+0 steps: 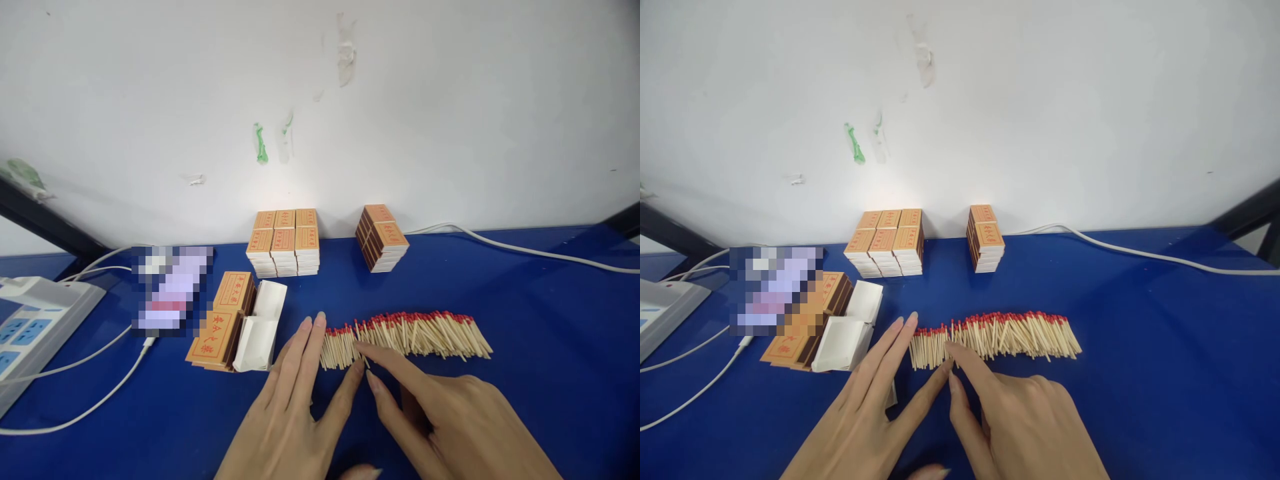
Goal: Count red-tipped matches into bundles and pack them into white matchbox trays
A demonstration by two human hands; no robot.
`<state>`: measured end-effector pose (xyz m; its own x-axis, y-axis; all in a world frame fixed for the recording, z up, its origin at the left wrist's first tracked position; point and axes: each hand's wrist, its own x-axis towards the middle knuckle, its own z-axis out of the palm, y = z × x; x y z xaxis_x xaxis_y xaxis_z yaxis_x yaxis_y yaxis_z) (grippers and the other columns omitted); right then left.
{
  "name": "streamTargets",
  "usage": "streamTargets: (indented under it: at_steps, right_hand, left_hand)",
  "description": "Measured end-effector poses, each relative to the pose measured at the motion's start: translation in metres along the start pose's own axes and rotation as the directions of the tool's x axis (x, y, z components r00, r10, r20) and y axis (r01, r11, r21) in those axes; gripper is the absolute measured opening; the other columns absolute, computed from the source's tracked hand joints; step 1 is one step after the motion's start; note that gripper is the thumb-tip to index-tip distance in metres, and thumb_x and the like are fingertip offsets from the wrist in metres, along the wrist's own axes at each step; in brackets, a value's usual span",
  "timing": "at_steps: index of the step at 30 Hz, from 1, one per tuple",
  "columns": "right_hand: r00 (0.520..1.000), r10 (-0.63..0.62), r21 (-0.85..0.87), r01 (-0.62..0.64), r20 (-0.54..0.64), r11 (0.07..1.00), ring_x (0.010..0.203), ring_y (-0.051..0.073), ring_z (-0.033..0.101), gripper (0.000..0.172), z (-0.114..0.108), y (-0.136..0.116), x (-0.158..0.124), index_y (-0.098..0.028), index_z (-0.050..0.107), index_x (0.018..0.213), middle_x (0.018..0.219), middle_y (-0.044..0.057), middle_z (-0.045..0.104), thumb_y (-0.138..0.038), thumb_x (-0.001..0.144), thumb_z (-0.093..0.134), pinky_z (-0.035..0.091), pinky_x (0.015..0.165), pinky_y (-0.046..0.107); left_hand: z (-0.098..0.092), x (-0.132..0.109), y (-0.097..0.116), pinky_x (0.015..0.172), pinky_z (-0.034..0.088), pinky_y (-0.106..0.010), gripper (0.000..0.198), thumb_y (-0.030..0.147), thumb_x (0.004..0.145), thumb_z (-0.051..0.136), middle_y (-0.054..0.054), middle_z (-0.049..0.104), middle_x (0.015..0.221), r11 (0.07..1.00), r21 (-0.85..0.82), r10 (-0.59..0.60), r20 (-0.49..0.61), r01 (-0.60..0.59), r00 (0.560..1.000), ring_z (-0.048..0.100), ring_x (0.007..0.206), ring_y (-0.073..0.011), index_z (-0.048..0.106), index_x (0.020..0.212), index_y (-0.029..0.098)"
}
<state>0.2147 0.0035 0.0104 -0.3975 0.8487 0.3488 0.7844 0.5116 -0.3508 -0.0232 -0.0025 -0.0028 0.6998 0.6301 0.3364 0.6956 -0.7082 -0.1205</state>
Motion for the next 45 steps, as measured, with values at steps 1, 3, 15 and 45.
streamTargets:
  at_steps: [1,3,15,45]
  right_hand:
    - [1.000,0.006,0.002,-0.006,-0.002,1.000,0.039,0.013,0.067,0.034,0.000,0.000,0.000,-0.021,0.067,0.142,0.057,-0.012,0.069,-0.028,0.116,0.047,0.043,0.037,0.027]
    - [1.000,0.017,0.002,-0.017,-0.019,1.000,0.038,0.013,0.066,0.032,0.000,0.001,0.000,-0.021,0.069,0.137,0.056,-0.013,0.068,-0.029,0.116,0.047,0.043,0.036,0.028]
    - [0.998,0.039,-0.029,-0.041,-0.051,0.999,0.037,0.016,0.067,0.032,-0.005,0.000,-0.002,-0.022,0.074,0.128,0.054,-0.011,0.068,-0.028,0.115,0.045,0.045,0.036,0.030]
    - [0.991,0.061,-0.024,-0.065,-0.118,0.998,0.036,0.015,0.063,0.033,-0.007,-0.004,-0.001,-0.025,0.073,0.097,0.053,-0.009,0.066,-0.031,0.114,0.045,0.037,0.038,0.034]
  left_hand:
    - [0.000,0.000,0.000,0.098,0.068,-0.060,0.112,0.078,0.092,0.080,-0.039,0.015,0.180,1.000,0.004,-0.002,-0.001,0.002,1.000,0.048,0.155,-0.0569,0.039,0.175,0.015]
    - [0.000,0.000,-0.001,0.099,0.068,-0.059,0.112,0.079,0.092,0.080,-0.039,0.016,0.180,1.000,0.003,0.000,-0.007,0.000,1.000,0.049,0.154,-0.0562,0.039,0.175,0.015]
    - [-0.005,0.008,0.003,0.104,0.064,-0.064,0.104,0.065,0.095,0.083,-0.038,0.014,0.181,0.999,-0.048,-0.019,0.003,0.020,1.000,0.041,0.160,-0.0563,0.040,0.174,0.013]
    - [-0.012,0.049,0.002,0.112,0.062,-0.051,0.056,0.004,0.104,0.071,-0.010,0.068,0.140,0.795,-0.547,-0.256,0.094,0.265,0.962,0.065,0.137,-0.0313,0.047,0.151,0.024]
